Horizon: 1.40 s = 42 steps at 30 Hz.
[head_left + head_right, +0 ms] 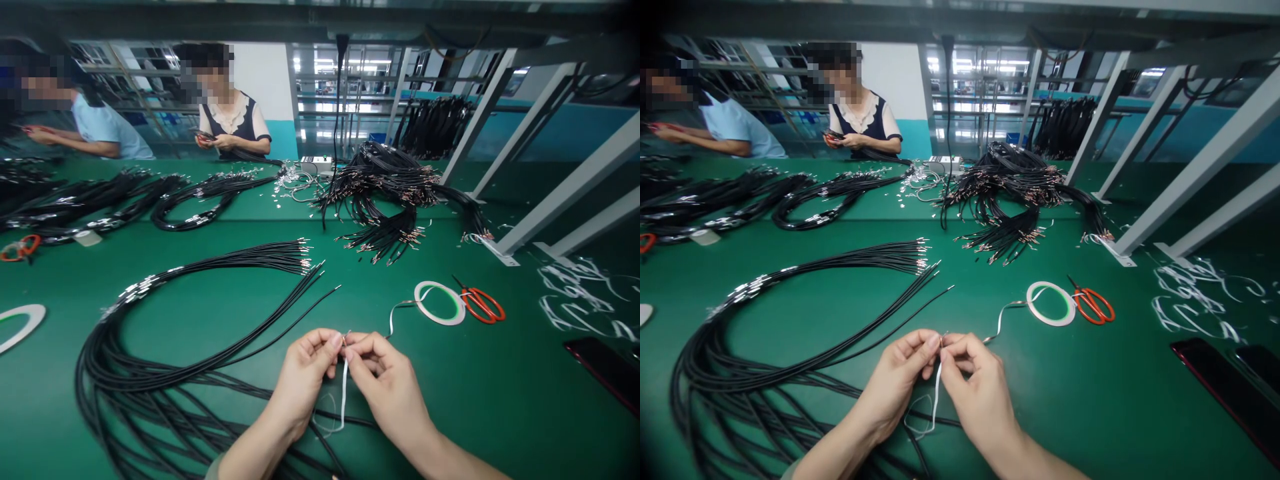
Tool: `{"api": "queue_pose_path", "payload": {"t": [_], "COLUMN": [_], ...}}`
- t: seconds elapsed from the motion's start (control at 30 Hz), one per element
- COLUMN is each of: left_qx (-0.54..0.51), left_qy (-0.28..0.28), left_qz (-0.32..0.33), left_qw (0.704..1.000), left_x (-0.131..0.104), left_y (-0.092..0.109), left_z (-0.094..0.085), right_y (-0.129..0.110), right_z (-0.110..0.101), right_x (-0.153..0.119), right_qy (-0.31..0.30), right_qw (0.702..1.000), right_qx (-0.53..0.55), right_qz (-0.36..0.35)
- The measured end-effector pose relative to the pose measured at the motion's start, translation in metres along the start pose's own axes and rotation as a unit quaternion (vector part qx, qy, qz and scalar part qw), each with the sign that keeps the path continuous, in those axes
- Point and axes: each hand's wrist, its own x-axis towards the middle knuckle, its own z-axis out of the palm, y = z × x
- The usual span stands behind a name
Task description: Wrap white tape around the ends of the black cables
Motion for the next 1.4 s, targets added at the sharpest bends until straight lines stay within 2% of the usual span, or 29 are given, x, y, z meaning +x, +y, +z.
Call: {"api": "queue_pose_path", "payload": {"t": [0.27, 0.73, 0.93, 1.4], "left_qx": [-0.01, -0.032, -0.011, 0.029], "left_qy": [-0.003, -0.012, -0.008, -0.001], "left_qz": [0.006, 0.01, 0.023, 0.048], "left_qw": [1.0, 0.999, 1.0, 0.998], "left_x": [0.0014, -0.0007, -0.0029, -0.0043], "left_y": [-0.0018, 0.0003, 0.0023, 0.0034], "left_z": [-0.0001, 0.0006, 0.0018, 0.0037], "right_y": [-0.0038, -0.003, -0.0015, -0.0024], "right_z": [0.0021, -0.0003, -0.0002, -0.001], "right_x": [-0.0024, -0.0001, 0.0023, 0.0034], "right_qy": [-0.001, -0.011, 0.004, 0.004], "right_qw": [0.998, 1.0, 1.0, 1.0], "right_qx": [-0.048, -0.015, 0.023, 0.019], "right_qz": [-0.028, 0.0, 0.013, 0.022]}}
